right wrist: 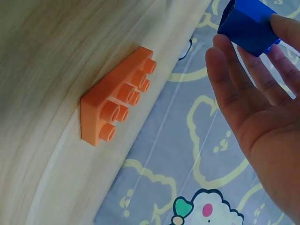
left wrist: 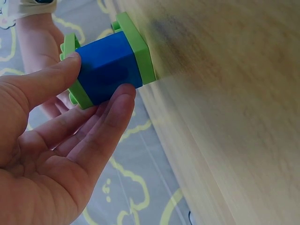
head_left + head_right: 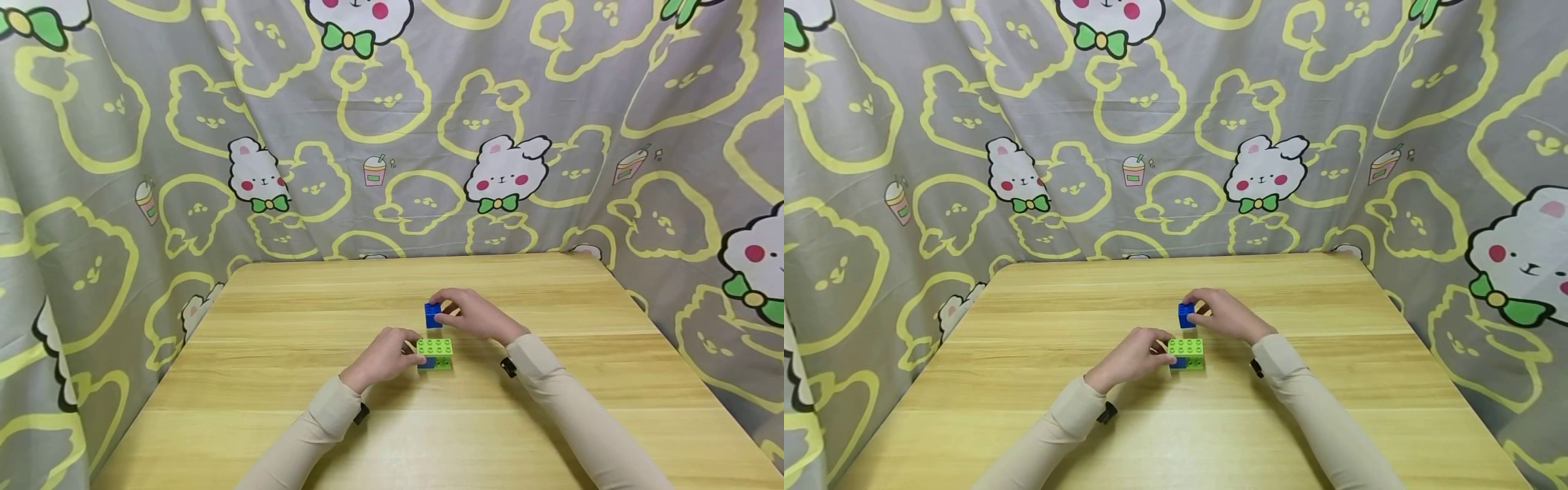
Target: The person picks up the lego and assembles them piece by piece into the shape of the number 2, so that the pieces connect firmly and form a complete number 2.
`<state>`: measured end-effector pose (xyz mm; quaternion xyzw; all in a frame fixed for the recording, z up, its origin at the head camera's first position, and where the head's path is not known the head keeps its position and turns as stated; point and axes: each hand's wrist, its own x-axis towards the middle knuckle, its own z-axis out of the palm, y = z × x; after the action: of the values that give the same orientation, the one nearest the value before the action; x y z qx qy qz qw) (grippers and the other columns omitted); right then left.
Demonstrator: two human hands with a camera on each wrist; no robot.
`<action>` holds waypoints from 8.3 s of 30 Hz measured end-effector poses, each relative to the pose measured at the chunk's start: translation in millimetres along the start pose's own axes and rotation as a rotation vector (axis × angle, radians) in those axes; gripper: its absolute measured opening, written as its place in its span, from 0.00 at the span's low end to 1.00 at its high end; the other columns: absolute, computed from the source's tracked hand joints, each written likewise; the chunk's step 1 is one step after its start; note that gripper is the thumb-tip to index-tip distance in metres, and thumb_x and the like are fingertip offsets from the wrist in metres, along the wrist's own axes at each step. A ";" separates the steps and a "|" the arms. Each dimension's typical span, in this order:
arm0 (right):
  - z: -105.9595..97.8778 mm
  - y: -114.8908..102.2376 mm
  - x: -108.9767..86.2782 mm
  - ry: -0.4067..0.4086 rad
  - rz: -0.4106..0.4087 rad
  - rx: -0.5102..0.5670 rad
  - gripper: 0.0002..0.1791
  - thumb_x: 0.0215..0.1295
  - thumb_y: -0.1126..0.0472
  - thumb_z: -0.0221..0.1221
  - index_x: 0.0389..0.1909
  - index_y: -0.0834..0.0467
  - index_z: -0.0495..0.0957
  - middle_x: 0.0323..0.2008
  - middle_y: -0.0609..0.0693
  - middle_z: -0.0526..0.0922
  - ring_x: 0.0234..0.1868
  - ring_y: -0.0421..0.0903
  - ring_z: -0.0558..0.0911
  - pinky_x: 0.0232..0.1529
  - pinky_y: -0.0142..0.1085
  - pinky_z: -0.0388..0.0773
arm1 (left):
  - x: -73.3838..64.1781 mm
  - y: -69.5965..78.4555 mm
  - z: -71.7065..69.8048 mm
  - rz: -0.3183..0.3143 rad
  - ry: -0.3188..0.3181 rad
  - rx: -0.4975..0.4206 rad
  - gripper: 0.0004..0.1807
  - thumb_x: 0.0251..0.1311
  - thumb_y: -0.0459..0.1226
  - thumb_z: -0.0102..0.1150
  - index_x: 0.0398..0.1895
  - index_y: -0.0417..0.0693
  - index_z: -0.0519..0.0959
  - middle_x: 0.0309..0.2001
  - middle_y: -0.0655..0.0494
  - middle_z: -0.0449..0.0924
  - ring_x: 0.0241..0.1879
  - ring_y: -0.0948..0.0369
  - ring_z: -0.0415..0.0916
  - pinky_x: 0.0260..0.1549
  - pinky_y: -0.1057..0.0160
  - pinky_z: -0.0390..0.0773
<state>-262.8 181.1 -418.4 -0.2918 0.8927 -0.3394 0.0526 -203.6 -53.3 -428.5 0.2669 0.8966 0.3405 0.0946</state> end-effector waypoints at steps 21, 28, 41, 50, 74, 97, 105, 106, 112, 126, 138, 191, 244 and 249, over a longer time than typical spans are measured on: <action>-3.1 -15.9 -25.1 0.042 -0.042 -0.012 0.18 0.73 0.54 0.63 0.61 0.53 0.78 0.55 0.51 0.83 0.49 0.47 0.86 0.47 0.41 0.85 | 0.0 1.4 1.0 -0.019 0.000 -0.020 0.20 0.65 0.36 0.69 0.56 0.34 0.82 0.49 0.44 0.86 0.39 0.59 0.86 0.36 0.67 0.83; -4.9 -17.7 -32.7 0.051 -0.056 0.001 0.19 0.73 0.54 0.62 0.62 0.53 0.77 0.55 0.51 0.83 0.49 0.46 0.86 0.47 0.40 0.85 | -0.2 2.1 0.8 -0.040 -0.002 -0.019 0.21 0.66 0.37 0.68 0.58 0.34 0.81 0.50 0.44 0.86 0.40 0.59 0.85 0.37 0.66 0.83; -8.3 -24.4 -42.0 0.063 -0.108 -0.022 0.19 0.73 0.54 0.63 0.61 0.52 0.78 0.53 0.48 0.84 0.46 0.43 0.86 0.43 0.35 0.84 | -0.5 1.7 1.5 -0.017 0.002 -0.017 0.20 0.64 0.35 0.69 0.56 0.33 0.81 0.47 0.44 0.86 0.39 0.57 0.86 0.36 0.65 0.83; -6.3 -25.4 -49.4 0.051 -0.133 -0.036 0.18 0.72 0.57 0.64 0.60 0.54 0.78 0.53 0.48 0.84 0.46 0.42 0.86 0.45 0.32 0.84 | -0.7 1.9 1.3 -0.020 0.002 -0.017 0.20 0.64 0.35 0.69 0.56 0.33 0.81 0.48 0.44 0.86 0.39 0.58 0.86 0.37 0.65 0.83; 0.9 -23.8 -57.0 0.038 -0.143 -0.024 0.19 0.68 0.58 0.67 0.58 0.54 0.78 0.52 0.48 0.84 0.47 0.42 0.86 0.46 0.37 0.85 | 0.0 1.0 1.4 -0.010 0.008 -0.009 0.17 0.65 0.36 0.68 0.54 0.36 0.83 0.44 0.48 0.87 0.37 0.62 0.84 0.36 0.68 0.82; 21.6 -14.3 -50.6 0.020 -0.090 0.151 0.22 0.64 0.65 0.70 0.53 0.57 0.70 0.53 0.56 0.81 0.51 0.51 0.85 0.45 0.32 0.84 | -0.1 1.7 1.3 -0.007 0.011 -0.007 0.17 0.64 0.35 0.69 0.53 0.35 0.83 0.42 0.48 0.87 0.37 0.60 0.85 0.35 0.67 0.82; 23.9 -10.6 -50.5 0.028 -0.092 0.195 0.22 0.65 0.65 0.69 0.53 0.56 0.69 0.54 0.58 0.80 0.50 0.53 0.86 0.46 0.35 0.85 | -0.4 0.8 2.1 -0.007 0.013 -0.007 0.17 0.64 0.35 0.69 0.53 0.34 0.83 0.43 0.48 0.87 0.37 0.60 0.85 0.36 0.67 0.82; 24.2 -10.3 -50.4 0.030 -0.088 0.200 0.22 0.65 0.65 0.69 0.53 0.56 0.69 0.54 0.58 0.80 0.50 0.52 0.86 0.46 0.35 0.85 | -0.3 0.7 2.2 -0.004 0.013 -0.008 0.17 0.64 0.35 0.69 0.53 0.34 0.83 0.43 0.48 0.87 0.37 0.60 0.85 0.35 0.68 0.82; 25.8 -9.5 -49.9 0.026 -0.065 0.219 0.22 0.65 0.65 0.69 0.53 0.55 0.68 0.55 0.58 0.80 0.50 0.51 0.86 0.45 0.35 0.85 | -0.5 1.2 2.0 0.003 0.019 -0.003 0.17 0.64 0.34 0.69 0.52 0.34 0.83 0.42 0.48 0.87 0.36 0.60 0.85 0.35 0.68 0.82; 25.4 -12.9 -50.2 0.034 -0.065 0.194 0.22 0.63 0.67 0.69 0.52 0.58 0.68 0.55 0.60 0.79 0.52 0.54 0.85 0.45 0.34 0.85 | -0.3 1.4 2.7 -0.012 0.013 -0.012 0.17 0.64 0.35 0.69 0.53 0.35 0.83 0.43 0.48 0.87 0.37 0.60 0.85 0.37 0.68 0.83; 23.1 -14.1 -50.7 0.025 -0.104 0.175 0.24 0.65 0.66 0.69 0.58 0.56 0.70 0.55 0.56 0.79 0.52 0.54 0.85 0.47 0.37 0.85 | -1.0 2.9 2.0 -0.031 0.010 -0.015 0.16 0.65 0.35 0.68 0.53 0.36 0.83 0.42 0.49 0.87 0.37 0.62 0.84 0.36 0.69 0.82; 26.0 -11.1 -51.4 0.027 -0.133 0.146 0.22 0.69 0.60 0.66 0.60 0.59 0.71 0.56 0.57 0.81 0.50 0.52 0.87 0.48 0.37 0.85 | -1.3 3.0 1.4 -0.003 0.011 -0.012 0.14 0.65 0.35 0.68 0.51 0.36 0.84 0.40 0.51 0.87 0.36 0.63 0.84 0.36 0.69 0.82; 28.5 -7.4 -53.2 0.022 -0.123 0.250 0.17 0.68 0.60 0.67 0.53 0.51 0.73 0.60 0.59 0.79 0.53 0.56 0.86 0.48 0.37 0.85 | -2.3 3.1 1.1 0.039 0.007 0.008 0.10 0.63 0.34 0.70 0.43 0.37 0.85 0.34 0.53 0.86 0.32 0.65 0.81 0.33 0.70 0.80; 30.1 -8.9 -53.4 0.037 -0.111 0.263 0.17 0.67 0.61 0.68 0.53 0.53 0.74 0.59 0.60 0.79 0.52 0.56 0.86 0.48 0.37 0.85 | -2.4 3.2 1.5 0.037 0.005 -0.009 0.09 0.63 0.33 0.70 0.43 0.37 0.85 0.34 0.53 0.87 0.32 0.66 0.81 0.33 0.70 0.80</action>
<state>-205.7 188.2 -441.4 -0.3248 0.8239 -0.4611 0.0550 -199.7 -51.8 -427.5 0.2821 0.8901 0.3472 0.0873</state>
